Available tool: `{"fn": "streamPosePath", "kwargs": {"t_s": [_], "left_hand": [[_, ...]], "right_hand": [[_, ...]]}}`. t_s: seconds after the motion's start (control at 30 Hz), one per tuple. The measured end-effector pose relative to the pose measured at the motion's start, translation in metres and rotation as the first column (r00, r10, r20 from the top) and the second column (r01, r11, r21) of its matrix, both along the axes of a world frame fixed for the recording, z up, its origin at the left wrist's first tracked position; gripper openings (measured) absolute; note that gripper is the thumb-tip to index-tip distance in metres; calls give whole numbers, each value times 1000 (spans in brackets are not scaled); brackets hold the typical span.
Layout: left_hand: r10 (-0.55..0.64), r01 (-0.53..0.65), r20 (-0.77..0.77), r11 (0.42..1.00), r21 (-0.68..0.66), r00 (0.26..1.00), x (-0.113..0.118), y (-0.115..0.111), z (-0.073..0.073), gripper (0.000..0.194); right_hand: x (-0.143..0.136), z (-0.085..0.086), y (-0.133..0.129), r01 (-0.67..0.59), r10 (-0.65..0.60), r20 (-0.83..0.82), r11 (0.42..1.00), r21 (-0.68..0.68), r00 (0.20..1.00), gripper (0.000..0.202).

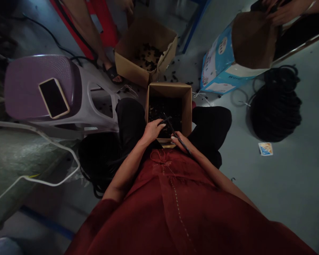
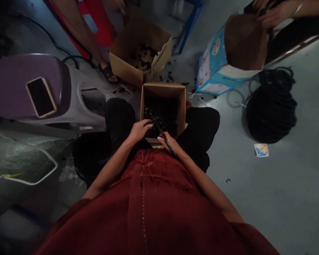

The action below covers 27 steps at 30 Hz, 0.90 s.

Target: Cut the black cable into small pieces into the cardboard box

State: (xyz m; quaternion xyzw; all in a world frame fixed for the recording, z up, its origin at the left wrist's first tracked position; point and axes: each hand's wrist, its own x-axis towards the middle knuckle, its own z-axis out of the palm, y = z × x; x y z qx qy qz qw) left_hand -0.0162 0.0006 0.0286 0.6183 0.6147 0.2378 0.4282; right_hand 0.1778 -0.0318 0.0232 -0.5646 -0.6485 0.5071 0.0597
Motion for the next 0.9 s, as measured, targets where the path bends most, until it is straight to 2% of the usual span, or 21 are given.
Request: {"fn": "streamPosePath", "kwargs": {"t_s": [0.27,0.47,0.53,0.63,0.77,0.9], "left_hand": [[-2,1,-44,1000,-7,999,0,-2,5,28],[-9,9,-17,1000,-13,1000,0,-3,1,27],[-5,7,33,999,-51,999,-1,-2,1,27],[5,26,167,983,-184,986,-6,2,7,27],[13,106,314,928,-358,949,-14,5,17,33],[67,149,447,890,-431,892,-17,4,18,29]], "right_hand": [[0,4,1,-30,30,3,999,24,1000,39],[1,8,2,-51,47,83,997,52,995,34],[1,9,1,-48,41,102,997,64,994,34],[1,8,0,-44,32,120,994,99,992,34],[1,6,0,-46,31,127,992,114,991,34],[1,7,0,-58,43,128,991,117,991,35]]}}
